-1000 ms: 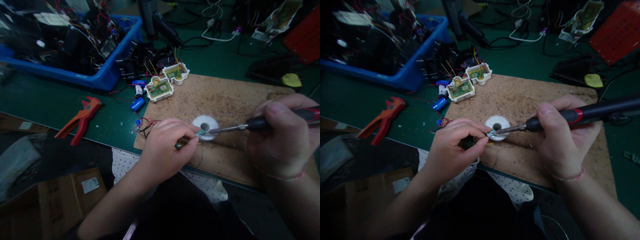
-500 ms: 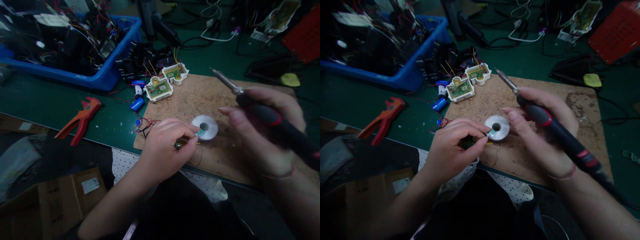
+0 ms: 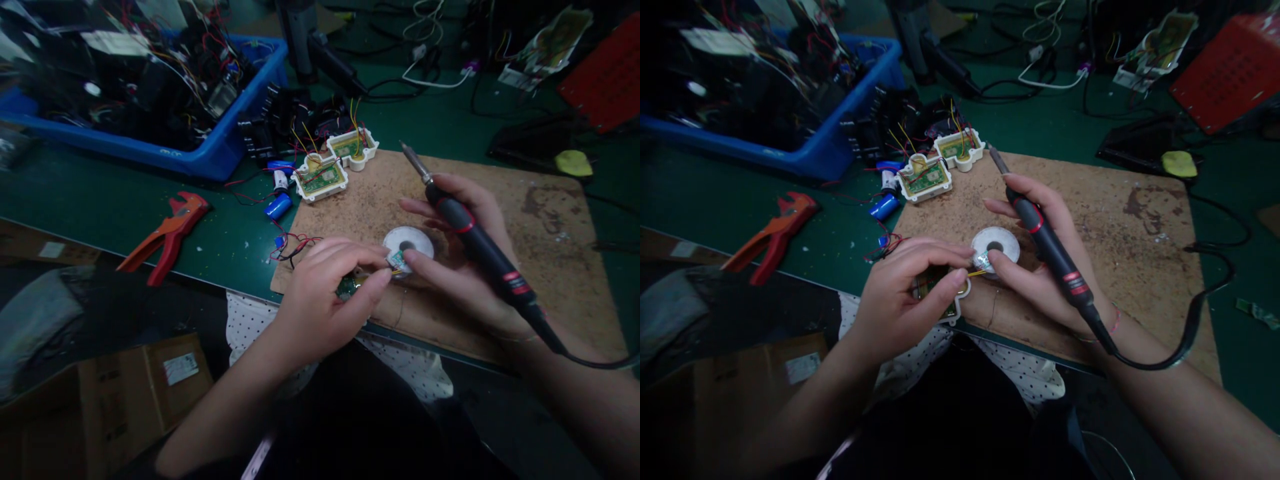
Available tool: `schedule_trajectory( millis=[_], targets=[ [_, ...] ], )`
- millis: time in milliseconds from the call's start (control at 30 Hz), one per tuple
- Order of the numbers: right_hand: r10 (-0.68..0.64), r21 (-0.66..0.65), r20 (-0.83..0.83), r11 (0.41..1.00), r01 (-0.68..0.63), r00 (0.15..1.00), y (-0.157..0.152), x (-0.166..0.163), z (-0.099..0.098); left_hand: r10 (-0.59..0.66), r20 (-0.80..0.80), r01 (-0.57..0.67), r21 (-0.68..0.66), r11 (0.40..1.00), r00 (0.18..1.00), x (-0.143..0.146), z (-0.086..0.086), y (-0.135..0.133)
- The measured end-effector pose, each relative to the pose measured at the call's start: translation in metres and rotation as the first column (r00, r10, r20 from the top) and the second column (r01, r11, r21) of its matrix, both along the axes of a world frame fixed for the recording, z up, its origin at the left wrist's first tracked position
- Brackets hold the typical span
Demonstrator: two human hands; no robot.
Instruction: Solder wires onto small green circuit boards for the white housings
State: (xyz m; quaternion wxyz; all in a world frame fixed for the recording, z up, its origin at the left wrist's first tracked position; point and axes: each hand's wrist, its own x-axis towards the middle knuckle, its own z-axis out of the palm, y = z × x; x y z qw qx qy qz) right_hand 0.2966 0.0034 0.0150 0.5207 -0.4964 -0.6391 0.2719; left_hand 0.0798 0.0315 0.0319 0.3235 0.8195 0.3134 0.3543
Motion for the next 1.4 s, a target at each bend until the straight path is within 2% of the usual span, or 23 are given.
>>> schedule_trajectory(
  millis=[133, 233, 467, 633, 867, 1000, 1100, 1267, 1400],
  targets=[
    [-0.003, 0.004, -0.018, 1.0, 0.003, 1.0, 0.001, -0.001, -0.002, 0.118, -0.075, -0.117, 0.023, 0.993, 0.99, -0.015, -0.006, -0.013],
    [-0.002, -0.001, -0.046, 1.0, 0.002, 0.999, 0.001, -0.002, -0.002, 0.212, -0.13, -0.2, 0.096, 0.975, 0.969, -0.018, -0.012, -0.021],
    [-0.018, -0.011, -0.053, 1.0, 0.017, 0.998, 0.001, -0.004, -0.005, 0.282, -0.165, -0.221, 0.312, 0.924, 0.945, -0.018, -0.025, -0.034],
    [-0.035, -0.023, -0.064, 0.999, 0.034, 0.997, 0.0, -0.005, -0.004, 0.367, -0.091, -0.308, 0.382, 0.871, 0.926, -0.017, -0.028, -0.041],
    [-0.036, -0.025, -0.071, 0.999, 0.034, 0.997, 0.001, -0.006, -0.005, 0.354, -0.107, -0.297, 0.357, 0.886, 0.929, -0.009, -0.03, -0.038],
    [-0.039, -0.038, -0.079, 0.999, 0.036, 0.996, 0.0, -0.007, -0.004, 0.326, -0.061, -0.28, 0.382, 0.881, 0.943, -0.013, -0.035, -0.04],
    [-0.033, -0.023, -0.075, 0.999, 0.031, 0.997, 0.0, -0.007, -0.003, 0.306, -0.015, -0.266, 0.455, 0.85, 0.952, -0.021, -0.041, -0.043],
    [-0.006, -0.001, -0.049, 1.0, 0.006, 0.999, 0.002, -0.004, -0.006, 0.31, 0.063, -0.288, 0.58, 0.762, 0.949, -0.029, -0.051, -0.047],
    [-0.001, -0.005, -0.061, 1.0, 0.001, 0.998, 0.001, -0.003, -0.007, 0.268, 0.118, -0.284, 0.6, 0.748, 0.956, -0.031, -0.056, -0.046]
  ],
)
